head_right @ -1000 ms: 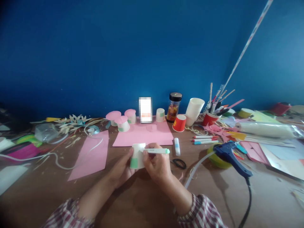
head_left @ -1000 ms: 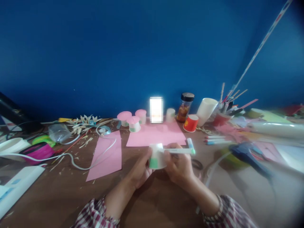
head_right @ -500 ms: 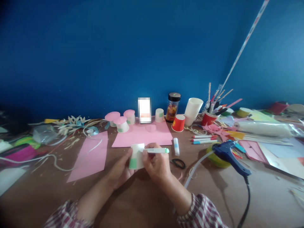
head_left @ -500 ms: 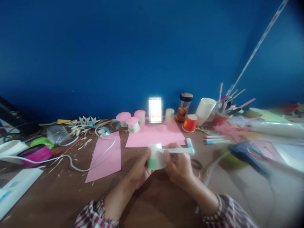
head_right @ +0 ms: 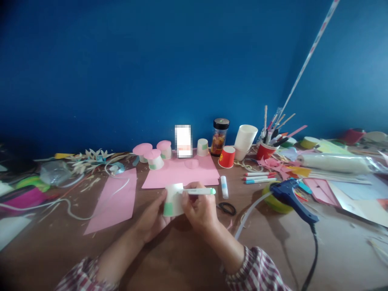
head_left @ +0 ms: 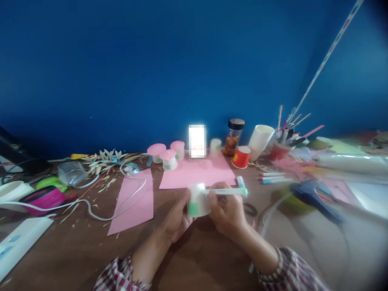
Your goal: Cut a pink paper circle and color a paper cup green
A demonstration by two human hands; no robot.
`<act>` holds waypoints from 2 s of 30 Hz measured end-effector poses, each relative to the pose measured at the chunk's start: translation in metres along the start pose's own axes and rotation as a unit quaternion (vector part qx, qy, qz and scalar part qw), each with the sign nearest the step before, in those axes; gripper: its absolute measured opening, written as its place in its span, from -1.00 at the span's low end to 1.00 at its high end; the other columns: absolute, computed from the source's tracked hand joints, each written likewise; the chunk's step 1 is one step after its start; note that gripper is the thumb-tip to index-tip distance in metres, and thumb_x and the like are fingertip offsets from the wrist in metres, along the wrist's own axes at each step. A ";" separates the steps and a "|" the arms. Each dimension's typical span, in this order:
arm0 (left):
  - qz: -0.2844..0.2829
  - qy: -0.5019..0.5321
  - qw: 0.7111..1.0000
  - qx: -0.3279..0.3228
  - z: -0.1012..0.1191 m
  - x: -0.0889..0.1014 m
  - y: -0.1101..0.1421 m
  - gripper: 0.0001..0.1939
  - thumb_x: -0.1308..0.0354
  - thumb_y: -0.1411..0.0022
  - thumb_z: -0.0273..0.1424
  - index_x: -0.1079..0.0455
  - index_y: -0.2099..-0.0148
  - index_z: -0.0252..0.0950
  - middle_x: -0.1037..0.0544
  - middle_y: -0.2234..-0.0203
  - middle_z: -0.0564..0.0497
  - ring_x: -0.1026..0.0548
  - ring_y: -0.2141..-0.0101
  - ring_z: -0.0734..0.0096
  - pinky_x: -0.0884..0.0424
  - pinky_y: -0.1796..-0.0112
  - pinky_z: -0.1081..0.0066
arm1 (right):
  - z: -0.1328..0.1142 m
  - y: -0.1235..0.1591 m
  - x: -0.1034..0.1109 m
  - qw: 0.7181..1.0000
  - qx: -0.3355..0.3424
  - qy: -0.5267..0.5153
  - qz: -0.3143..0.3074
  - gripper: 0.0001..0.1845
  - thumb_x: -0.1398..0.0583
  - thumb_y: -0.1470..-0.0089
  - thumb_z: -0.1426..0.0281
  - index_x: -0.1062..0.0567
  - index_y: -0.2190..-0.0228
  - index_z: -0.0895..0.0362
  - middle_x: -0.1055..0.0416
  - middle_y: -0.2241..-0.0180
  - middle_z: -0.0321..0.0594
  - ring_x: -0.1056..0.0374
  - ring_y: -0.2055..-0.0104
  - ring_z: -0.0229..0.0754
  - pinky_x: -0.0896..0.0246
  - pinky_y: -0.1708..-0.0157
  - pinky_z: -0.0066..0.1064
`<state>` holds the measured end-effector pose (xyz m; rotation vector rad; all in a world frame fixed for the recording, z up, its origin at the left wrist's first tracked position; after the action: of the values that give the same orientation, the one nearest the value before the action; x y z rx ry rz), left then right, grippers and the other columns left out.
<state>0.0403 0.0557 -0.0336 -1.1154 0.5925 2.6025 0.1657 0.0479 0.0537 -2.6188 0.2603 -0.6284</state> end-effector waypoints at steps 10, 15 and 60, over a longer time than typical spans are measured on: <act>-0.019 0.007 1.000 0.007 -0.001 -0.005 0.000 -0.55 0.00 -0.30 -0.22 -0.34 -0.11 -0.39 -0.50 0.01 -0.15 -0.38 -0.06 0.18 -0.21 -0.12 0.27 | 0.008 0.001 -0.001 1.000 -0.011 0.002 0.001 -0.88 -0.15 -0.09 0.32 -0.42 0.40 0.11 -0.38 0.61 -0.35 -0.30 0.61 -0.28 -0.20 0.59 -0.49; -0.020 0.011 1.000 0.009 -0.001 -0.006 0.001 -0.55 0.00 -0.30 -0.21 -0.35 -0.10 -0.39 -0.50 0.02 -0.14 -0.39 -0.06 0.18 -0.20 -0.12 0.27 | 0.010 0.001 -0.002 1.000 -0.014 0.016 0.001 -0.88 -0.14 -0.09 0.31 -0.43 0.38 0.10 -0.35 0.64 -0.37 -0.26 0.65 -0.29 -0.15 0.64 -0.51; 0.001 0.021 1.000 -0.004 0.003 -0.002 0.000 -0.57 -0.05 -0.28 -0.24 -0.36 -0.08 -0.40 -0.54 0.07 -0.15 -0.44 -0.01 0.19 -0.26 -0.09 0.29 | 0.002 0.002 -0.004 1.000 -0.007 0.008 -0.022 -0.90 -0.14 -0.06 0.37 -0.43 0.43 0.12 -0.37 0.63 -0.35 -0.27 0.64 -0.30 -0.17 0.62 -0.53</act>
<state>0.0398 0.0572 -0.0305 -1.1764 0.5933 2.5914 0.1631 0.0483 0.0497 -2.6408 0.2127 -0.6646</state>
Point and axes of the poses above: each hand's wrist, its own y-axis away from the middle knuckle, its own x-axis out of the back of the hand, z = x × y, the point moved 9 cm from there along -y, towards the middle knuckle
